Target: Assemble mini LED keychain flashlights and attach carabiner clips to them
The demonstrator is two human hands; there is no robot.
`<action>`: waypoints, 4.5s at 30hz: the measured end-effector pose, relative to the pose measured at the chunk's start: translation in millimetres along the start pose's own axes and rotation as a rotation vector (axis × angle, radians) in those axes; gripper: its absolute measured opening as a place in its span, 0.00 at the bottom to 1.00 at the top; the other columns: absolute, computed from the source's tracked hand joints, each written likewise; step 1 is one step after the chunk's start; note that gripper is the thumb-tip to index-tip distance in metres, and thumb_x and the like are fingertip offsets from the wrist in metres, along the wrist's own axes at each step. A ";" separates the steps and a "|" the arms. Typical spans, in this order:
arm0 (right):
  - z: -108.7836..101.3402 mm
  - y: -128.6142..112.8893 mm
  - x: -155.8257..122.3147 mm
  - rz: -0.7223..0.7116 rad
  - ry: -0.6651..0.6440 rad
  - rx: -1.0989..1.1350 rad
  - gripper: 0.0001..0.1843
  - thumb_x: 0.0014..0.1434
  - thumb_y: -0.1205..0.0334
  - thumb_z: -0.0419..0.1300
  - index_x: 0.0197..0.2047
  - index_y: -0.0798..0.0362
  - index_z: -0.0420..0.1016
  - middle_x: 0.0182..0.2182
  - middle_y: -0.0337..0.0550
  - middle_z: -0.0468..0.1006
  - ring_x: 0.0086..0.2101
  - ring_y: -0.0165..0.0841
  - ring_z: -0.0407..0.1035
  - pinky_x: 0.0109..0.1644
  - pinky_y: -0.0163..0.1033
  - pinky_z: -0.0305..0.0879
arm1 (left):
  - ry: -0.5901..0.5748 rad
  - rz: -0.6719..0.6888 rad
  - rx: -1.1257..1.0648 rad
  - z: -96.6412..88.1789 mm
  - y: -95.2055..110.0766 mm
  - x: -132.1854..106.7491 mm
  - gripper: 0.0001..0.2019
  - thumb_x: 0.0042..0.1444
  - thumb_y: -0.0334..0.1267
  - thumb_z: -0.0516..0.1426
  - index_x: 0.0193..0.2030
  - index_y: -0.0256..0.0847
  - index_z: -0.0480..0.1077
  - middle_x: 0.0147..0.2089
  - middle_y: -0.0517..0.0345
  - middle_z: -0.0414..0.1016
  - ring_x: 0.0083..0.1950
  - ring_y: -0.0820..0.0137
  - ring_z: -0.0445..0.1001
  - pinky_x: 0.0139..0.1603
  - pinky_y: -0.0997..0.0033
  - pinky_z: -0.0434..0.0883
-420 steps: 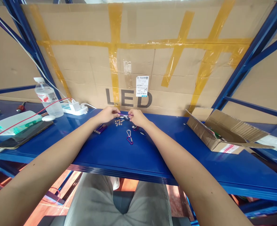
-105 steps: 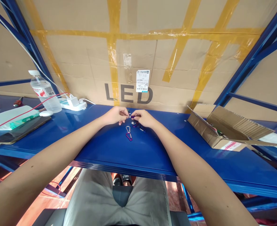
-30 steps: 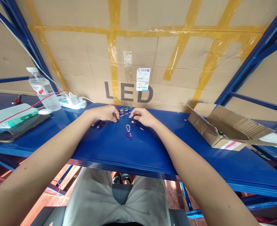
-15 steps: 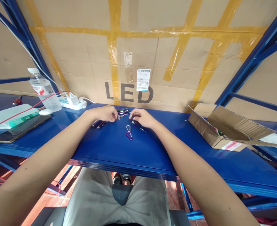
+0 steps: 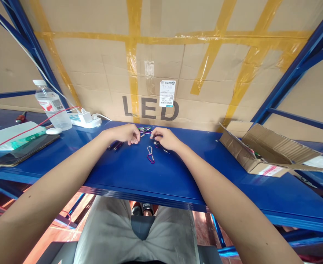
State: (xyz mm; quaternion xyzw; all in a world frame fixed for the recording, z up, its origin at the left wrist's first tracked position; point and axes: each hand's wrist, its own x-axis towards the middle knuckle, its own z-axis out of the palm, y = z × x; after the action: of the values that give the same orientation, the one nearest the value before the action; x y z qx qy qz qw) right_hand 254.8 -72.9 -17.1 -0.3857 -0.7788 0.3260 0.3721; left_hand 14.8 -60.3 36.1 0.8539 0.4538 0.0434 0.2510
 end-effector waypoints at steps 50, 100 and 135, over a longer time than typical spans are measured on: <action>1.4 -2.1 -0.7 0.010 0.052 0.014 0.07 0.53 0.66 0.61 0.37 0.53 0.77 0.35 0.42 0.83 0.36 0.36 0.75 0.45 0.42 0.69 | 0.465 0.510 0.173 25.5 25.2 8.4 0.06 0.60 0.31 0.58 0.40 0.37 0.78 0.38 0.53 0.77 0.38 0.69 0.73 0.41 0.69 0.69; 4.6 1.8 0.3 -0.054 0.004 -0.101 0.08 0.58 0.70 0.59 0.38 0.51 0.78 0.41 0.43 0.83 0.41 0.36 0.76 0.53 0.46 0.71 | 0.192 0.204 0.230 8.5 -8.7 9.6 0.07 0.50 0.30 0.58 0.34 0.39 0.77 0.34 0.57 0.80 0.33 0.69 0.74 0.34 0.72 0.66; 2.6 -0.9 0.7 0.018 0.071 0.068 0.07 0.51 0.67 0.62 0.36 0.53 0.75 0.33 0.41 0.82 0.37 0.36 0.75 0.44 0.41 0.68 | 0.563 0.614 0.135 32.1 26.2 13.3 0.06 0.61 0.30 0.58 0.37 0.39 0.78 0.37 0.54 0.80 0.39 0.67 0.76 0.41 0.67 0.70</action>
State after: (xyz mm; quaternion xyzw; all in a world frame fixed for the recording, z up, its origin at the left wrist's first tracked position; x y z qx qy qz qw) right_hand 252.0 -73.3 -17.5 -0.3913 -0.7498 0.3418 0.4096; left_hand 52.0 -74.3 18.4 0.9188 0.2309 0.3180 0.0363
